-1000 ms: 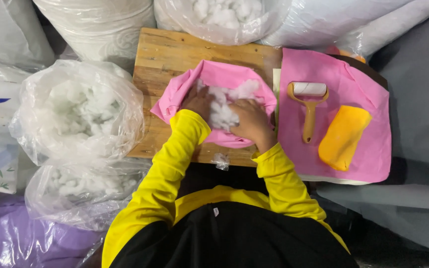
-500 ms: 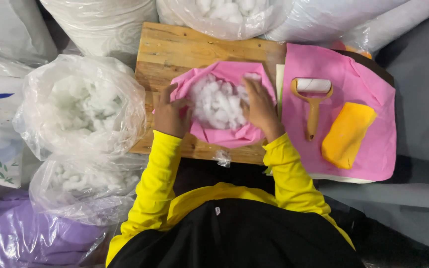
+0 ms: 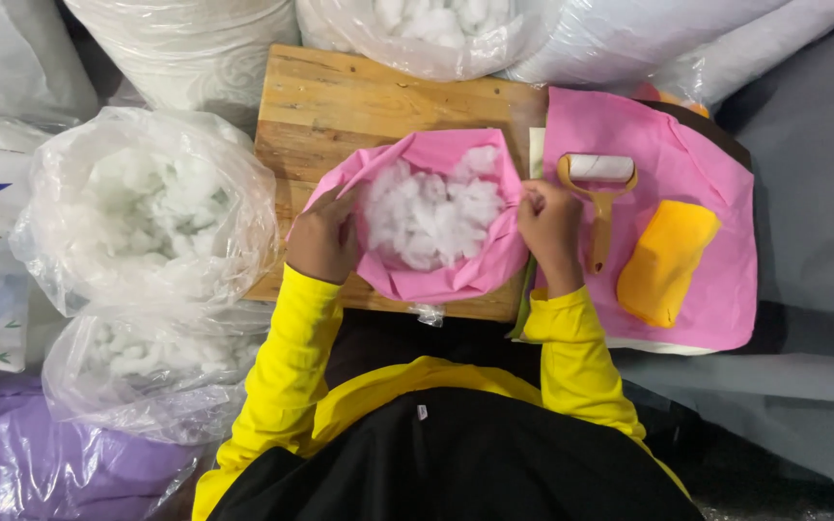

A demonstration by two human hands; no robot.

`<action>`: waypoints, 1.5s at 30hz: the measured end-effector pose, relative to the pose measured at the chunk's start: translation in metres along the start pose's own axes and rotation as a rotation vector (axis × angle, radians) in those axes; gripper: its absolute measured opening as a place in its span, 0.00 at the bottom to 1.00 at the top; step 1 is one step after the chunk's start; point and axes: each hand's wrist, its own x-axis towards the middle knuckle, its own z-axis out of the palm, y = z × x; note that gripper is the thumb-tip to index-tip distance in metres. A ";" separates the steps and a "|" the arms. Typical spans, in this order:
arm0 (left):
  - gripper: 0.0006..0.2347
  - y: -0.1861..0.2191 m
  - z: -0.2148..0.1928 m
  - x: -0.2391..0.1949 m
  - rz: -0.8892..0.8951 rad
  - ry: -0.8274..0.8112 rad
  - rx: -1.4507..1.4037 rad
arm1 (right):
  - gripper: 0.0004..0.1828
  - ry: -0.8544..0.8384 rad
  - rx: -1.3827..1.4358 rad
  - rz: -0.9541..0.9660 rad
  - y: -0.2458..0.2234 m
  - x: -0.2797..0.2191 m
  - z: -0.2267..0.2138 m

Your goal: The person stuffs a pink pillow with white cotton batting, repeatedly taking handfuls from a nearby bag and pressing the material into the pillow's opening. They smooth the surface and adjust the fabric to distribute the filling evenly.

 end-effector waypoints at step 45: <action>0.16 -0.062 0.117 0.051 0.306 0.003 0.596 | 0.40 -0.563 0.062 -0.202 -0.106 0.002 -0.054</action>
